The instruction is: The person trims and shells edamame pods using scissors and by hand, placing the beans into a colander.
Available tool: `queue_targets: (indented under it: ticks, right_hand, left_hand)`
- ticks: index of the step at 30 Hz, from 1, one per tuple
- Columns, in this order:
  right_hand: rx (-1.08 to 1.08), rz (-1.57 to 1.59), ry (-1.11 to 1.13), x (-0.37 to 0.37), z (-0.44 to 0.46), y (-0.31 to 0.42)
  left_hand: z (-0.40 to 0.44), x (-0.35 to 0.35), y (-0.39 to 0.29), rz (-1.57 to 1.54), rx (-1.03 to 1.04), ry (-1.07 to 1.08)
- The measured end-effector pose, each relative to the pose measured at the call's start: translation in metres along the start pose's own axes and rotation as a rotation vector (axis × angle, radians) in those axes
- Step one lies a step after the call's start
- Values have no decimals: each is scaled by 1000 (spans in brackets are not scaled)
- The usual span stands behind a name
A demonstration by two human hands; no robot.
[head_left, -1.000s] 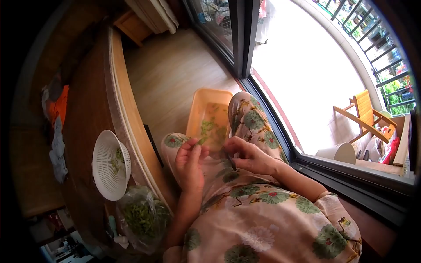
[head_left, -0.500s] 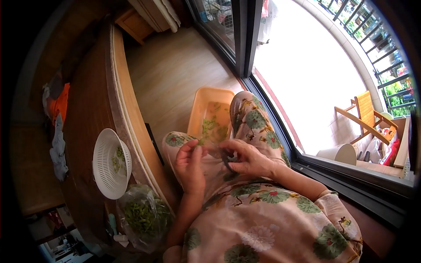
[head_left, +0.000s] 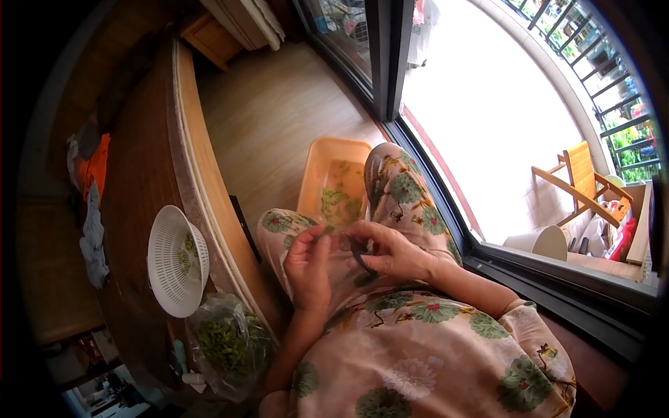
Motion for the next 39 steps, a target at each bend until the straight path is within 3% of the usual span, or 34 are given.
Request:
queue_targets:
  ticks: [4, 20, 26, 29, 34, 39]
  right_hand:
    - [-39, -145, -20, -4, 2, 0]
    - [92, 110, -20, 4, -5, -24]
    - [23, -97, -11, 2, -6, -12]
    - [-14, -212, -27, 1, -7, -6]
    - [-49, -354, -63, 0, -7, -1]
    - [48, -202, 35, 0, -5, -8]
  left_hand:
    - [-1, 4, -6, 31, 6, 9]
    - [4, -6, -10, 130, -43, 114]
    - [4, -8, 1, -271, -270, -1]
    - [3, -11, 4, -325, -321, -12]
    - [5, -14, 9, -193, -232, 30]
    - [12, -21, 1, 35, -253, 144]
Point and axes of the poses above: each hand's wrist, its own z-axis towards the middle knuckle, its own x-axis out of the palm, y = z × x, the point moved 3 cm from there along z, towards the middle knuckle, and after that the axes turned 5 degrees about y, right-handed, at the moved point
